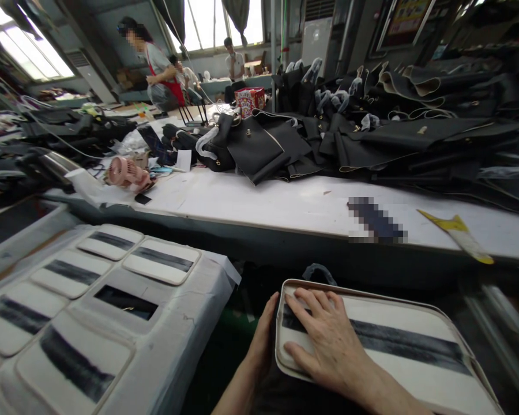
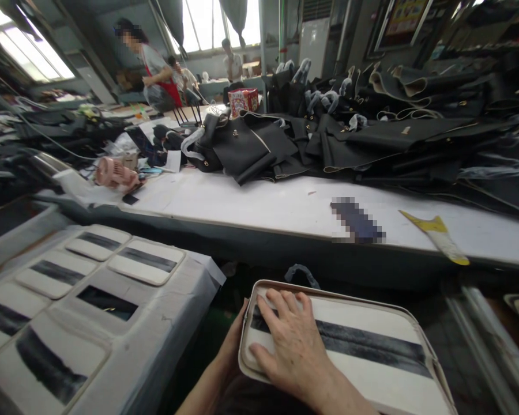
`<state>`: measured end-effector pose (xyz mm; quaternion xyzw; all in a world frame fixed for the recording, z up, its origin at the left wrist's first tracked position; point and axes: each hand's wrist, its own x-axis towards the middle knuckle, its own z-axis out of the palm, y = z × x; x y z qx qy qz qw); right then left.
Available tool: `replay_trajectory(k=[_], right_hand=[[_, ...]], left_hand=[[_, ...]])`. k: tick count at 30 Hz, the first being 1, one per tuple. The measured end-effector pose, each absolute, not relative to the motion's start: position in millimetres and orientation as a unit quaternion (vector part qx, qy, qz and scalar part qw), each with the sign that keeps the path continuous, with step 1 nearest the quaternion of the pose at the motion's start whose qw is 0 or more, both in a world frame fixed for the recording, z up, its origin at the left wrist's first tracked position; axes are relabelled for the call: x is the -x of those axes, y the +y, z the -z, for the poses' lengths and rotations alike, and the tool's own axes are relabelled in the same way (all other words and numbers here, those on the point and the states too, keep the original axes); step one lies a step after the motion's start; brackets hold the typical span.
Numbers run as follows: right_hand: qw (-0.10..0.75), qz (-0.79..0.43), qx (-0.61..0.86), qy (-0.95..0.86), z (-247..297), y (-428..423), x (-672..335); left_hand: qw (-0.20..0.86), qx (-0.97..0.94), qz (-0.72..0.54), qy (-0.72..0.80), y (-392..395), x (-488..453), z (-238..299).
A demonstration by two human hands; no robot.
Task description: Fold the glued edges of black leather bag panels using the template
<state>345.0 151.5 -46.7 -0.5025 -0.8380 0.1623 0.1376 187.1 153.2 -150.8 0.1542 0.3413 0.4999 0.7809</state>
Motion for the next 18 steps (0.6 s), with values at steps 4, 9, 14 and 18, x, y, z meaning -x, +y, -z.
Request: replay_trajectory(k=[4, 9, 14, 18], right_hand=[[0.147, -0.163, 0.497, -0.84, 44.2, 153.5, -342.7], [0.151, -0.167, 0.504, -0.834, 43.9, 156.2, -342.3], [0.147, -0.164, 0.509, -0.832, 49.4, 155.7, -344.4], [0.147, -0.15, 0.501, -0.84, 51.6, 154.4, -345.2]], left_hand=[[0.776, -0.218, -0.5, 0.317, 146.8, -172.5, 163.4], [0.788, -0.24, -0.477, 0.307, 148.5, -168.5, 179.1], [0.799, -0.248, -0.439, 0.328, 146.5, -165.4, 179.0], [0.793, -0.261, -0.44, 0.331, 144.8, -164.7, 175.0]])
